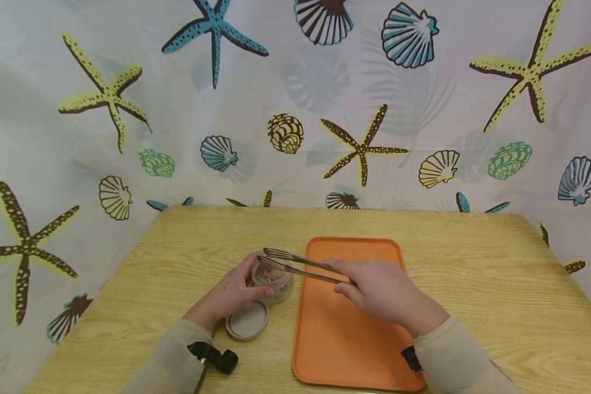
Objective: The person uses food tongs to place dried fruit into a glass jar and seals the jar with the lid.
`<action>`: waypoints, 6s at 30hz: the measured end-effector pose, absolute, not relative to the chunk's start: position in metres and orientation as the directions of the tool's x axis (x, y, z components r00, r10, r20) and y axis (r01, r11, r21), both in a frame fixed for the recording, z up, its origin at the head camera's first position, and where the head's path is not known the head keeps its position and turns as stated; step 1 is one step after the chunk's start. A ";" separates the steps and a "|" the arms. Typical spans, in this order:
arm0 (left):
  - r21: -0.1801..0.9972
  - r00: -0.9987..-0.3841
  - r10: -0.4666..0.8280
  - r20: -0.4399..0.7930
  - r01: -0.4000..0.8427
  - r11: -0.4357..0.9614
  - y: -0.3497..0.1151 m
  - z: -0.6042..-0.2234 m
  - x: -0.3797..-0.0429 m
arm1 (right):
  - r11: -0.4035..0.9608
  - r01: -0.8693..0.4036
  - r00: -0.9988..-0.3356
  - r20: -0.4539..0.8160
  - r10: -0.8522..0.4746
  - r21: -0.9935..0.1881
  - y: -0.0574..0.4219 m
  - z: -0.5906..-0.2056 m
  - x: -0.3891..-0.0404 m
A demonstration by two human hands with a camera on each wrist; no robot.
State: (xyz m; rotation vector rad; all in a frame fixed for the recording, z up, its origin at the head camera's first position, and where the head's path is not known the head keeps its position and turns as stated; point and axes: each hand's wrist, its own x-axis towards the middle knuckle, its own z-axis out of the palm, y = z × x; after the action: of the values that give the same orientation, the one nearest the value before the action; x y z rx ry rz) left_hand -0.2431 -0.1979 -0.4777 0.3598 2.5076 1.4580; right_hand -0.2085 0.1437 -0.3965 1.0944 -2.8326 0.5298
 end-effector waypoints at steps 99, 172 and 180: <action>0.888 -0.927 0.371 -0.049 0.129 0.441 -0.199 -0.478 -0.240 | 0.875 -0.344 -0.902 -0.138 -0.408 -0.342 0.287 -0.433 -0.184; 0.910 -0.916 0.394 -0.071 0.102 0.401 -0.196 -0.476 -0.250 | 0.670 -0.660 -0.738 0.127 -0.663 -0.340 0.139 -0.386 -0.224; 0.915 -0.906 0.415 -0.079 0.099 0.391 -0.198 -0.474 -0.247 | 0.777 -0.484 -0.856 0.033 -0.516 -0.403 0.166 -0.384 -0.219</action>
State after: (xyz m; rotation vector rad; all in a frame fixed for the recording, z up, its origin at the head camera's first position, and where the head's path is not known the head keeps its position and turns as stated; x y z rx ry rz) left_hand -0.2474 -0.1977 -0.4737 0.4503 2.3582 1.5205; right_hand -0.2189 0.1662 -0.3844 0.8555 -3.0360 0.6533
